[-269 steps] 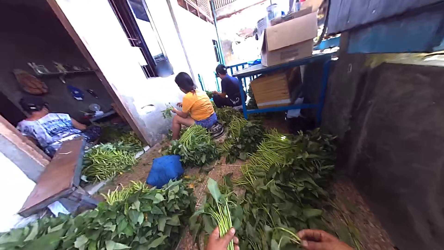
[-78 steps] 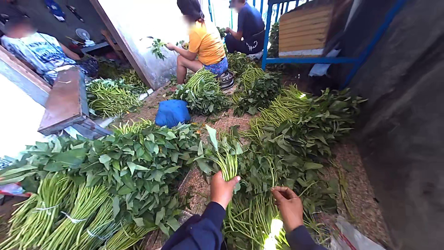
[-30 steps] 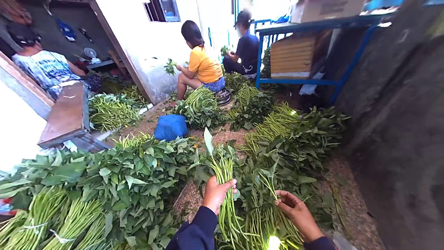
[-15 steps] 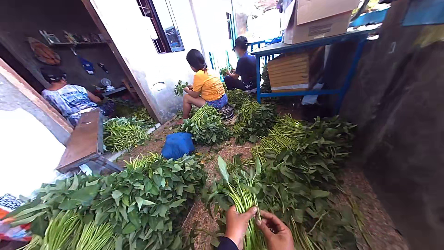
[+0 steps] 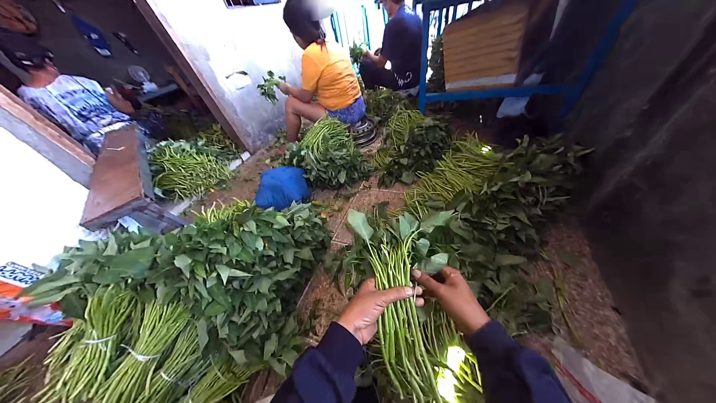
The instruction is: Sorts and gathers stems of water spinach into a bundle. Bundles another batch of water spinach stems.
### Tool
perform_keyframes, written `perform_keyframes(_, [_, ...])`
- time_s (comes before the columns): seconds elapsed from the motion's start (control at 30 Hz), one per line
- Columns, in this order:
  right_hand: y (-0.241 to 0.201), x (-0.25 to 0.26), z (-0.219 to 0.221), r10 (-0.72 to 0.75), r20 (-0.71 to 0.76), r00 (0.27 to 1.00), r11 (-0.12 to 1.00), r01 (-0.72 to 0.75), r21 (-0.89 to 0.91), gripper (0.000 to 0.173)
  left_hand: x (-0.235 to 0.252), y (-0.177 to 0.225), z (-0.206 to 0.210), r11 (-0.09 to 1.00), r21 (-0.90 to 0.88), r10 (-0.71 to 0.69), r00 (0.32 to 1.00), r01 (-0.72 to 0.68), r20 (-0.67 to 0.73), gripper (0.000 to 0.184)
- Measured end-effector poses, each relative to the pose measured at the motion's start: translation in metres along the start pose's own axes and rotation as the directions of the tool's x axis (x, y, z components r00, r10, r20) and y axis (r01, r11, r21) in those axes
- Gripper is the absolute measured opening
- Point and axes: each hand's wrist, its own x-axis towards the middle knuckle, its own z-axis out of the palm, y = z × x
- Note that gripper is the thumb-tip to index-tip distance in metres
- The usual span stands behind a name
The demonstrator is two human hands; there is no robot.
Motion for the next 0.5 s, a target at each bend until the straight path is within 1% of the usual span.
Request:
perform_keyframes(0.07, [0.003, -0.003, 0.008, -0.069, 0.083, 0.994, 0.997, 0.067, 0.022, 0.016, -0.008, 0.005, -0.008, 0.999, 0.003, -0.043, 0.985, 0.043, 0.166, 0.026])
perform_keyframes(0.1, [0.005, -0.004, 0.009, -0.103, 0.131, 0.986, 0.994, 0.098, 0.043, 0.014, -0.011, 0.007, -0.011, 0.997, 0.003, -0.072, 0.972, 0.073, 0.226, 0.023])
perform_keyframes(0.13, [0.009, -0.001, 0.008, -0.135, 0.173, 0.976, 0.990, 0.125, 0.065, 0.013, -0.012, 0.008, -0.014, 0.995, -0.002, -0.093, 0.961, 0.096, 0.260, 0.019])
perform_keyframes(0.17, [0.017, 0.004, 0.004, -0.152, 0.206, 0.967, 0.987, 0.139, 0.076, 0.011, -0.012, 0.011, -0.016, 0.994, -0.011, -0.105, 0.960, 0.111, 0.261, 0.015])
perform_keyframes(0.2, [0.030, 0.013, -0.003, -0.140, 0.221, 0.965, 0.989, 0.128, 0.069, 0.011, -0.011, 0.017, -0.019, 0.993, -0.026, -0.109, 0.970, 0.118, 0.219, 0.012])
perform_keyframes(0.23, [0.049, 0.024, -0.012, -0.089, 0.193, 0.977, 0.996, 0.083, 0.038, 0.014, -0.010, 0.024, -0.021, 0.992, -0.039, -0.111, 0.984, 0.118, 0.137, 0.009])
perform_keyframes(0.27, [0.076, 0.034, -0.022, 0.006, 0.100, 0.995, 0.999, -0.002, -0.041, 0.018, -0.008, 0.031, -0.023, 0.993, -0.049, -0.103, 0.994, 0.104, 0.038, 0.009])
perform_keyframes(0.3, [0.109, 0.043, -0.032, 0.139, -0.027, 0.990, 0.975, -0.142, -0.171, 0.024, -0.004, 0.037, -0.025, 0.995, -0.053, -0.082, 0.995, 0.079, -0.060, 0.011])
perform_keyframes(0.33, [0.144, 0.048, -0.040, 0.271, -0.139, 0.952, 0.899, -0.302, -0.317, 0.031, 0.000, 0.042, -0.027, 0.998, -0.056, -0.047, 0.988, 0.039, -0.145, 0.015])
perform_keyframes(0.37, [0.176, 0.052, -0.042, 0.381, -0.196, 0.904, 0.786, -0.428, -0.447, 0.037, 0.004, 0.046, -0.030, 0.998, -0.060, -0.006, 0.975, -0.008, -0.221, 0.019])
perform_keyframes(0.4, [0.199, 0.053, -0.038, 0.460, -0.207, 0.863, 0.681, -0.493, -0.541, 0.039, 0.008, 0.050, -0.032, 0.997, -0.055, 0.031, 0.959, -0.048, -0.280, 0.024])
perform_keyframes(0.43, [0.214, 0.051, -0.031, 0.508, -0.212, 0.835, 0.599, -0.519, -0.609, 0.042, 0.011, 0.052, -0.034, 0.995, -0.055, 0.056, 0.946, -0.078, -0.319, 0.026])
perform_keyframes(0.47, [0.221, 0.047, -0.023, 0.523, -0.220, 0.823, 0.561, -0.527, -0.638, 0.042, 0.013, 0.051, -0.034, 0.994, -0.055, 0.069, 0.937, -0.093, -0.343, 0.026])
perform_keyframes(0.5, [0.223, 0.044, -0.018, 0.517, -0.230, 0.824, 0.564, -0.530, -0.632, 0.042, 0.015, 0.051, -0.034, 0.994, -0.056, 0.069, 0.932, -0.095, -0.356, 0.025])
